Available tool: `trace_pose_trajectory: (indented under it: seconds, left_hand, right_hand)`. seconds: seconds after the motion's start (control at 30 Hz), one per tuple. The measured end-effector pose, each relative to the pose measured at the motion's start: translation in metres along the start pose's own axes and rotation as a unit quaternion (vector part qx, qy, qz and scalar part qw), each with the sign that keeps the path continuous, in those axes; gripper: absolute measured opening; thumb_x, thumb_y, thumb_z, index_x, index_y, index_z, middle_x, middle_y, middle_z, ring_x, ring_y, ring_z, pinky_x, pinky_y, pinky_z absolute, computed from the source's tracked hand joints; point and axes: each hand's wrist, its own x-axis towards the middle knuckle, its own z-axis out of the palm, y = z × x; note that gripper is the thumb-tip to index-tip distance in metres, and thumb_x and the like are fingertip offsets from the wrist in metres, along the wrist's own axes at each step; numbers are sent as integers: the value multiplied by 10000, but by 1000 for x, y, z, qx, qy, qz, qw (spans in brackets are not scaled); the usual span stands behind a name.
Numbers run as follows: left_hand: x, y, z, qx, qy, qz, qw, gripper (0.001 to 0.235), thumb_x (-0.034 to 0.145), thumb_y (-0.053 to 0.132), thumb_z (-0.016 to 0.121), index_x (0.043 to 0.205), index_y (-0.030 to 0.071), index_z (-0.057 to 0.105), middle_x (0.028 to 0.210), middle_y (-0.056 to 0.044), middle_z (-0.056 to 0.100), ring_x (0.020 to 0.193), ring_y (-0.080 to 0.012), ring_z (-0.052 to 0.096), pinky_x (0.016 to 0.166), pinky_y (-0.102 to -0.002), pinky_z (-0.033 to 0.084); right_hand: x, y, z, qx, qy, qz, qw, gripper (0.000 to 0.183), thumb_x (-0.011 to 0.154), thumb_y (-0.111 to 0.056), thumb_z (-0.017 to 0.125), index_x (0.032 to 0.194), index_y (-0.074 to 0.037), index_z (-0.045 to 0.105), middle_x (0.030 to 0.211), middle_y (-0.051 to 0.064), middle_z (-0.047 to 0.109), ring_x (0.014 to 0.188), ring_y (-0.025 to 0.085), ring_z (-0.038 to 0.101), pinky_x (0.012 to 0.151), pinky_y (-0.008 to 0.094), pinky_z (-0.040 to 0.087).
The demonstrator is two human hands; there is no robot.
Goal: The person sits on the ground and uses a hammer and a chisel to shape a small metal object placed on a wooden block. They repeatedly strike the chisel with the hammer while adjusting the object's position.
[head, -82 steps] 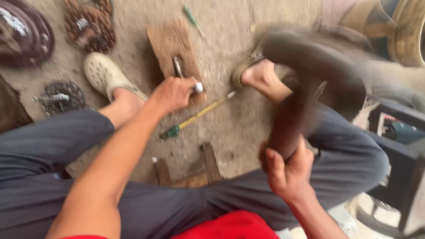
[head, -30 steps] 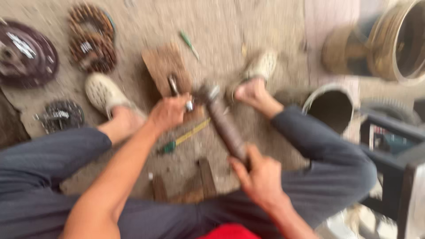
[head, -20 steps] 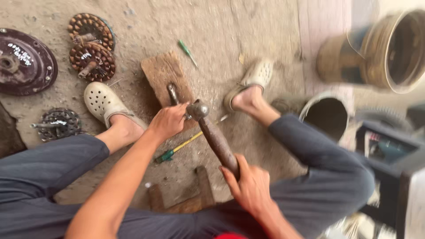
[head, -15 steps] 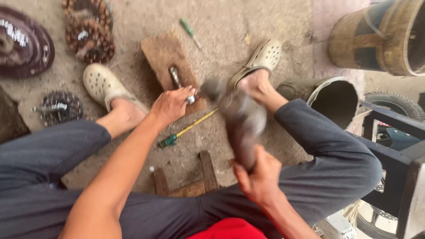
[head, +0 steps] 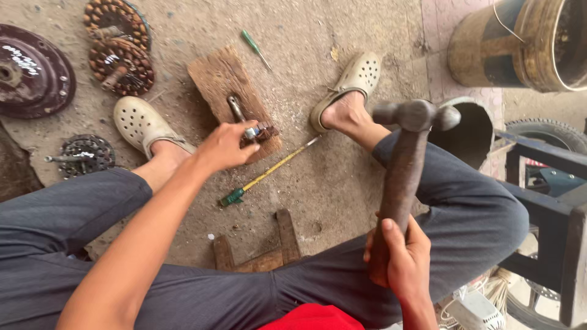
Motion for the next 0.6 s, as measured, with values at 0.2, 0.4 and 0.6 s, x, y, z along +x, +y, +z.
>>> trace_pose_trajectory:
  seconds: [0.2,0.4,0.6]
  left_hand:
    - [19,-1,-11,31,11,-14,999,322,993,267,667,955,-36,769,738,-169,708,668,-270,710,743,-449,601]
    - [42,-43,4,-35,102,3,994,219,838,243,795,940,51,773,868,-110,721,804,-243,688,754,-423,545]
    - [51,-57,-6,-173,80,-42,981,240,748,269,834,897,90,775,875,-65,756,830,-199,694,777,-342,531]
  right_hand:
    - [0,9,-8,36,24,62,997,319,1029,-261,517,1122,35,592,634,123,601,468,191,581,451,314,462]
    - [8,12,-3,-2,2,62,998,267,1003,-243,572,1055,18,596,637,108,622,474,170,586,446,304,464]
    - [13,3,5,-74,-13,72,995,254,977,-248,622,953,3,598,636,93,645,491,155,612,461,299,487]
